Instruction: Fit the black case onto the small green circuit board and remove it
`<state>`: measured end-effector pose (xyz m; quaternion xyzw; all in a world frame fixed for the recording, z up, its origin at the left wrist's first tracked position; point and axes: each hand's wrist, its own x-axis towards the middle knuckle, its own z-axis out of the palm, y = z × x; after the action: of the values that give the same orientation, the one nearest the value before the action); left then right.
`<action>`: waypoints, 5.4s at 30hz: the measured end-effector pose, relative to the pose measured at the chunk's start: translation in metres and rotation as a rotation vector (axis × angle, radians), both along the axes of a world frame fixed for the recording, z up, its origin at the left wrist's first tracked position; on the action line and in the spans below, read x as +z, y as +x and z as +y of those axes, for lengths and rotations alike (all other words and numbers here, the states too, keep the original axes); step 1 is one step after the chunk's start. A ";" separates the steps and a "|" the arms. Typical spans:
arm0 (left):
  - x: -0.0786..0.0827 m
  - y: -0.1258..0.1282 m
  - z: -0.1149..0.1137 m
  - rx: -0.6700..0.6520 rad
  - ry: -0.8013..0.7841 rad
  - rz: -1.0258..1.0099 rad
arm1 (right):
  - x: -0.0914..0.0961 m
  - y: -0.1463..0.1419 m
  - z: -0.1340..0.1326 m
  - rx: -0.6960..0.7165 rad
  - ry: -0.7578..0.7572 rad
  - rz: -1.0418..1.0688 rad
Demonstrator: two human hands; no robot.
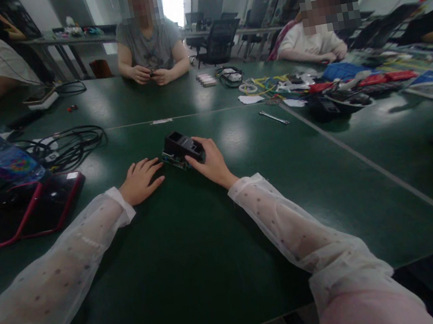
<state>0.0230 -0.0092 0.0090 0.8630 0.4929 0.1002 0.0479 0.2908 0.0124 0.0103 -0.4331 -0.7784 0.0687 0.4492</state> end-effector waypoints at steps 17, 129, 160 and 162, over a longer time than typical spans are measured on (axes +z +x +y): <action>-0.004 -0.003 0.003 -0.013 0.026 0.000 | 0.004 -0.012 -0.008 0.011 0.039 -0.065; 0.004 -0.001 0.001 0.000 -0.031 0.029 | -0.009 -0.003 0.011 -0.104 -0.136 -0.016; 0.005 -0.001 -0.001 0.002 -0.052 0.019 | -0.007 -0.005 0.007 -0.161 -0.190 -0.102; 0.006 -0.001 -0.001 -0.005 -0.051 0.018 | -0.008 -0.004 0.007 -0.157 -0.188 -0.102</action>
<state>0.0225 -0.0100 0.0146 0.8635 0.4936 0.0797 0.0655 0.2864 0.0199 0.0025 -0.5359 -0.7541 0.0837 0.3704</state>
